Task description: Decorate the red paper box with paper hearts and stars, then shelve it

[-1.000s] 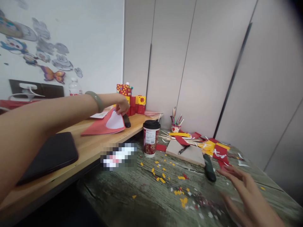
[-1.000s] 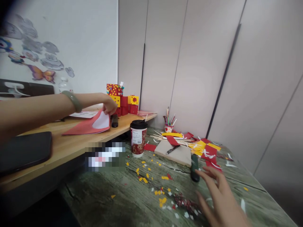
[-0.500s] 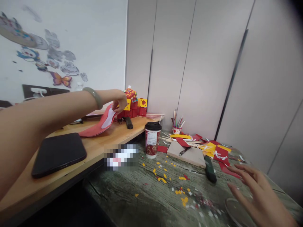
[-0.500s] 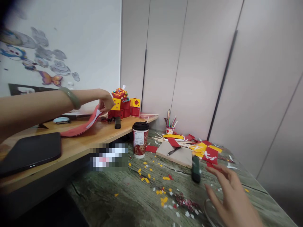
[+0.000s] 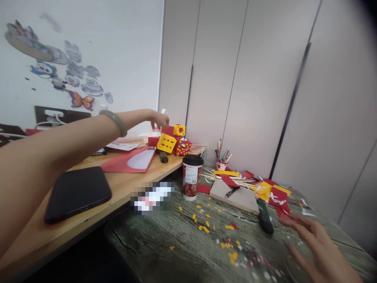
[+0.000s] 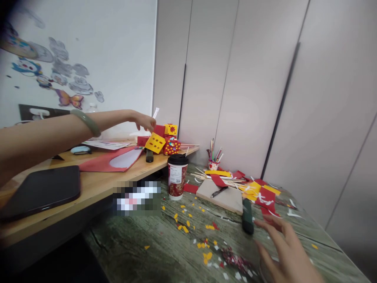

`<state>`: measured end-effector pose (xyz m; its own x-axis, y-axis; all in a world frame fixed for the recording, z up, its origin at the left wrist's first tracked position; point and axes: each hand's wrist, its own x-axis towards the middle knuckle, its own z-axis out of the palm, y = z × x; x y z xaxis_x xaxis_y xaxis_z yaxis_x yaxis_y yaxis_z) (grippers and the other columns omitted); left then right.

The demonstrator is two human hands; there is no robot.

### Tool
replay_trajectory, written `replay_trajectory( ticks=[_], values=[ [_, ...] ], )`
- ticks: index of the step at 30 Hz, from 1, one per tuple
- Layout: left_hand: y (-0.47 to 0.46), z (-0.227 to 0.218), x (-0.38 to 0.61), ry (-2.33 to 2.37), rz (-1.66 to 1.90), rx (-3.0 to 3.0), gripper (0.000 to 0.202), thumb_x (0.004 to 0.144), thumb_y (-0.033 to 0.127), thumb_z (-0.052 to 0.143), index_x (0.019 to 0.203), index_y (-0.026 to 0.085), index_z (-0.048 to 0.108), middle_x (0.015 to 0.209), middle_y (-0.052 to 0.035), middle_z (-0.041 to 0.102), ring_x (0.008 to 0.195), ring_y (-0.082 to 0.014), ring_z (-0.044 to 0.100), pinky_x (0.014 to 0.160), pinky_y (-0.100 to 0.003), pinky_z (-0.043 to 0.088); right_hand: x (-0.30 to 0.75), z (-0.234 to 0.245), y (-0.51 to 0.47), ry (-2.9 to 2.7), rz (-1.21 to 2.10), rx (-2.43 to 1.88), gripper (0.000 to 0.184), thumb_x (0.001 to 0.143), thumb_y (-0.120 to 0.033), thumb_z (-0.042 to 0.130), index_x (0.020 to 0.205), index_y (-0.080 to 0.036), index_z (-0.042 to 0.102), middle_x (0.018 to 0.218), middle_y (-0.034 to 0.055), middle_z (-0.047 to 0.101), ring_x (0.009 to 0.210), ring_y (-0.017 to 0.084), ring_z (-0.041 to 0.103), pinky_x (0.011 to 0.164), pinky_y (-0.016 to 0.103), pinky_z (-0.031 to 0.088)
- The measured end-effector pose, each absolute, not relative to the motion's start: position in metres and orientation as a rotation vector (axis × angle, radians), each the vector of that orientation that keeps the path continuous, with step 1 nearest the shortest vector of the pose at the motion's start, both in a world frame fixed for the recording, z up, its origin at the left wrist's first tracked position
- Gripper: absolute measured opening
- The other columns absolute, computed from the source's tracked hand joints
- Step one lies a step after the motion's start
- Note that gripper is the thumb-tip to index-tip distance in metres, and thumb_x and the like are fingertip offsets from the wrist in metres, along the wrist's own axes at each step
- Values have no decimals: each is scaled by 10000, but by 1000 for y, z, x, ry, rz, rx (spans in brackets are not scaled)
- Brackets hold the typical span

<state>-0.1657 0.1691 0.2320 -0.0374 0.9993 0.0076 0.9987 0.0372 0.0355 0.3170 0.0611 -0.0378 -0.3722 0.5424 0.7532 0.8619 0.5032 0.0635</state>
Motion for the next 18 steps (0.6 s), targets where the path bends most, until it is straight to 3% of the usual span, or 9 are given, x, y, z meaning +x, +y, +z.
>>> replay_trajectory(
  ticks=[5, 10, 18],
  values=[
    [188, 204, -169, 2193, -88, 2266, 945, 536, 501, 654, 1360, 192, 311, 1385, -141, 371, 1208, -334, 397, 942, -424, 392, 320, -43, 64, -2103, -597, -1134, 342, 846, -396, 417, 1133, -223, 485, 1140, 97, 463, 1035, 276, 517, 801, 402, 467],
    [208, 186, -178, 2107, 55, 2448, 1088, 569, 637, 574, 1419, 175, 77, 1479, -116, 141, 1341, -290, 160, 1077, -374, 197, 319, -44, 65, -2132, -617, -1107, 327, 840, -381, 429, 1132, -241, 480, 1152, 90, 458, 1022, 257, 531, 785, 388, 486],
    [246, 161, -165, 1897, -28, 2443, 1022, 566, 618, 588, 1410, 257, 139, 1474, -63, 197, 1318, -289, 244, 1059, -393, 244, 325, -53, 71, -2146, -633, -1035, 320, 817, -335, 460, 1120, -248, 517, 1132, 80, 496, 983, 232, 561, 753, 334, 518]
  ],
)
